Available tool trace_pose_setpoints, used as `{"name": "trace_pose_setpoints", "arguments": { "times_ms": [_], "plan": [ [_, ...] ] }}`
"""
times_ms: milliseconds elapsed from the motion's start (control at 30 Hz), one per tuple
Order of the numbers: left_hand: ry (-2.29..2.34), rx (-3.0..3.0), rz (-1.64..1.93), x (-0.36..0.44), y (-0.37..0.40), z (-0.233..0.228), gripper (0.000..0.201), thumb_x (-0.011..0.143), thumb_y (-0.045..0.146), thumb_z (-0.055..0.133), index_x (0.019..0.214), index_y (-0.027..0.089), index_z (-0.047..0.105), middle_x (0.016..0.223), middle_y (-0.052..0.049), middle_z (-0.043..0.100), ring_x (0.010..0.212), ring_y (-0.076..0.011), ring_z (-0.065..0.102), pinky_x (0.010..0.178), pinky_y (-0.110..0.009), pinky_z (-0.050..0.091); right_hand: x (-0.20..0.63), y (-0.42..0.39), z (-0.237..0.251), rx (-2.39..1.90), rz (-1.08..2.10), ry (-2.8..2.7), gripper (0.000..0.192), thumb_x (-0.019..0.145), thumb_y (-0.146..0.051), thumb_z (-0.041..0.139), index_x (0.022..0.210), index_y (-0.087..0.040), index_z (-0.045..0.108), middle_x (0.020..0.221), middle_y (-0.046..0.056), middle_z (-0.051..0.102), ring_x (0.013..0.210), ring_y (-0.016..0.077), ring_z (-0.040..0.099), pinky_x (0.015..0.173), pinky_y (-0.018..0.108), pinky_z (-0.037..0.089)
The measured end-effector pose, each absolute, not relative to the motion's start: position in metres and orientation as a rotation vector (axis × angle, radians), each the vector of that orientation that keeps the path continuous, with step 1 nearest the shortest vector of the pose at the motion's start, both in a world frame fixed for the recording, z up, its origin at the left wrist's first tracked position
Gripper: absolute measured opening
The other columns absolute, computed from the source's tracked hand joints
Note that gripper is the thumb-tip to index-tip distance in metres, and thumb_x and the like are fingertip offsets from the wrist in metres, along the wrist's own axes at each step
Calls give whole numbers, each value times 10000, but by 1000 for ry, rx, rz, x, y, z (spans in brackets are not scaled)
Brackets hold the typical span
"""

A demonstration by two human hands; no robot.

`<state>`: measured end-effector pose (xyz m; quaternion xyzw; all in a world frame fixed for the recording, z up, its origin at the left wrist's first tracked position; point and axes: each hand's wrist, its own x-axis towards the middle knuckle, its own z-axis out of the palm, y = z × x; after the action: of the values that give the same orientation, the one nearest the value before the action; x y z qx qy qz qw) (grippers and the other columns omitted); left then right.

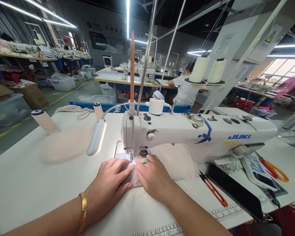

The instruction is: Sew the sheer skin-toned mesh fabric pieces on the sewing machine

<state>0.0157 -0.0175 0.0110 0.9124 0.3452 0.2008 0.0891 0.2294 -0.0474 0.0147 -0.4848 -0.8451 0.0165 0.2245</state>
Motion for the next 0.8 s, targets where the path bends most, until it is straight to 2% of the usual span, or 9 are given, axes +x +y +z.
{"name": "trace_pose_setpoints", "arguments": {
  "times_ms": [67,133,167,267,333,400,567,667,800],
  "plan": [
    [965,2678,646,13,-14,11,268,946,193,569,1182,242,685,1160,-85,671,1040,-292,569,892,-480,475,229,-54,23,-1268,175,-2413,139,992,-308,635,899,-216,585,917,40,684,872,237,579,793,376,458],
    [920,2640,666,10,-10,11,276,973,149,471,1107,240,694,1084,-74,674,991,-271,563,870,-459,468,229,-61,28,-1233,265,-2490,304,918,-467,755,944,-221,579,946,26,664,906,236,578,823,376,454],
    [907,2626,673,9,-7,12,303,967,123,441,1086,239,695,1059,-70,673,972,-264,560,859,-449,466,228,-63,29,-1236,270,-2517,303,921,-461,757,954,-220,577,977,28,659,925,235,576,835,376,448],
    [904,2600,683,7,-1,13,360,880,63,451,1089,231,690,1044,-69,661,973,-261,552,857,-433,468,229,-63,26,-1261,244,-2498,89,1039,-247,563,957,-214,573,976,39,659,918,225,574,828,368,429],
    [906,2589,675,8,3,13,390,818,53,477,1097,226,686,1062,-73,649,994,-269,545,869,-437,470,230,-60,23,-1258,304,-2383,158,1061,-178,447,983,-217,579,944,37,672,881,215,580,810,359,425],
    [914,2585,661,10,6,14,358,793,75,508,1068,222,684,1071,-75,641,1004,-277,539,876,-446,469,231,-56,22,-1270,408,-2224,209,1083,-218,402,990,-225,589,929,31,682,859,207,587,801,346,432],
    [956,2555,675,17,11,14,48,856,205,605,844,206,651,1028,-71,644,953,-268,548,847,-426,478,228,-51,26,-1391,618,-1951,341,1096,-344,362,868,-226,586,777,6,591,761,188,556,702,295,434],
    [957,2538,745,18,15,9,79,905,218,611,845,201,659,1021,-65,658,949,-254,552,849,-410,473,224,-49,26,-1393,673,-1905,380,1095,-375,347,803,-225,538,733,-8,526,708,173,516,663,280,414],
    [896,2595,855,18,18,2,221,950,150,536,788,200,678,927,-50,668,885,-226,539,788,-365,444,224,-47,23,-1372,631,-1930,406,1106,-384,325,775,-223,496,748,0,542,720,174,510,685,286,410]
  ]
}}
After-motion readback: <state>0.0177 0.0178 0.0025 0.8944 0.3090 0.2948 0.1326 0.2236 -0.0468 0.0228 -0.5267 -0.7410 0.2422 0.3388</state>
